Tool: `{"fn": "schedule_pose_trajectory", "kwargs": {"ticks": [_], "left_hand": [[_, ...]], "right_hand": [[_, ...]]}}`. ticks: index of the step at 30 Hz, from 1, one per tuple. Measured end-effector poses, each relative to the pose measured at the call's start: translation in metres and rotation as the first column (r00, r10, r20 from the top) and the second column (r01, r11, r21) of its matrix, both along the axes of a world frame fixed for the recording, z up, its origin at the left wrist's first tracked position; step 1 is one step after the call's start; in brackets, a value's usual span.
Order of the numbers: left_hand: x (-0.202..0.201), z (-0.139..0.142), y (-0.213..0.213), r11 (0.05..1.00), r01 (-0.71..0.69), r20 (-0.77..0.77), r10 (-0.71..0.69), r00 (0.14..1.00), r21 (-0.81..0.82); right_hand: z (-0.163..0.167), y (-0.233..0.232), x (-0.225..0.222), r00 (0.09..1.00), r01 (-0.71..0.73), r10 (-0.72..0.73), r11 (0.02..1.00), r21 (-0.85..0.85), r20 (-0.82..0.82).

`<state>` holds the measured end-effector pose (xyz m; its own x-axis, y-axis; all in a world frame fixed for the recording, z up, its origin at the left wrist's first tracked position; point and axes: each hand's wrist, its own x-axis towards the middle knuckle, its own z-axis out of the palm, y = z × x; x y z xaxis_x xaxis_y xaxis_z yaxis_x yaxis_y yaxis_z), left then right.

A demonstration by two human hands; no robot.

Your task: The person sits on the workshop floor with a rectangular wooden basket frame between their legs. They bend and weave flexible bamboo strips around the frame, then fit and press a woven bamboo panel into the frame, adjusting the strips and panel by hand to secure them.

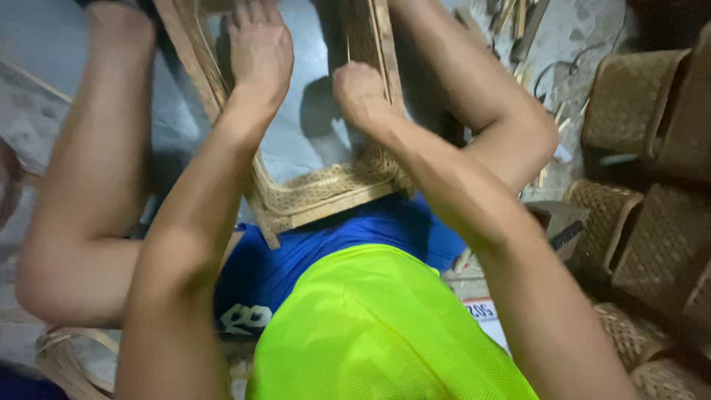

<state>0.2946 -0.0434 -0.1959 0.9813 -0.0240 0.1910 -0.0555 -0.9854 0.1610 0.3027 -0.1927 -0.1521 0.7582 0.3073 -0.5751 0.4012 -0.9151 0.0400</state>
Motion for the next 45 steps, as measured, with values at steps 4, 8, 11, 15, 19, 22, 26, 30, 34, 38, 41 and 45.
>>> {"fn": "schedule_pose_trajectory", "kwargs": {"ticks": [4, 8, 11, 15, 19, 22, 26, 30, 34, 38, 41, 45], "left_hand": [[-0.062, -0.006, -0.009, 0.776, -0.295, -0.558, -0.087, 0.825, -0.557], [-0.083, -0.032, -0.074, 0.669, -0.411, -0.704, -0.242, 0.668, -0.619], [-0.089, -0.047, -0.122, 0.258, -0.565, -0.621, -0.304, 0.723, -0.784], [-0.095, -0.048, -0.145, -0.204, -0.620, -0.572, -0.249, 0.781, -0.758], [-0.098, -0.050, -0.143, -0.064, -0.784, -0.767, -0.172, 0.618, -0.617], [-0.097, -0.060, -0.146, 0.178, -0.725, -0.747, -0.153, 0.647, -0.665], [-0.101, -0.054, -0.140, 0.412, -0.403, -0.517, -0.212, 0.830, -0.817], [-0.130, 0.008, -0.087, 0.656, -0.181, -0.519, -0.367, 0.772, -0.733], [-0.171, 0.075, -0.004, 0.344, -0.509, -0.521, 0.065, 0.851, -0.789], [-0.182, 0.085, 0.029, 0.283, -0.461, -0.355, 0.356, 0.865, -0.841], [-0.184, 0.075, 0.026, 0.254, -0.433, -0.307, 0.413, 0.857, -0.865], [-0.192, 0.065, 0.015, 0.232, -0.375, -0.257, 0.416, 0.872, -0.897]], "right_hand": [[-0.001, 0.014, 0.007, 0.999, 0.007, -0.017, 0.975, -0.222, -0.041], [0.004, 0.019, 0.012, 0.995, -0.075, 0.059, 0.973, -0.219, -0.081], [0.008, 0.015, 0.009, 0.993, -0.115, 0.115, 0.992, -0.045, -0.019], [0.001, 0.009, -0.001, 0.999, 0.017, -0.019, 0.998, 0.053, 0.031], [-0.011, 0.001, -0.010, 0.991, 0.025, -0.052, 0.976, 0.216, 0.121], [-0.015, -0.006, -0.012, 0.981, -0.014, -0.030, 0.974, 0.228, 0.190], [-0.014, -0.009, -0.016, 0.985, -0.160, 0.164, 0.985, -0.070, 0.056], [-0.014, -0.016, -0.028, 0.972, -0.236, 0.235, 0.971, 0.042, 0.015], [-0.019, -0.040, -0.046, 0.774, -0.507, 0.468, 0.862, -0.026, 0.426], [-0.028, -0.053, -0.053, 0.743, -0.629, 0.668, 0.680, -0.377, -0.036], [-0.040, -0.033, -0.049, 0.885, -0.444, 0.416, 0.889, -0.111, -0.209], [-0.053, 0.012, -0.062, 0.908, 0.315, 0.023, 0.617, 0.721, -0.418]]}}
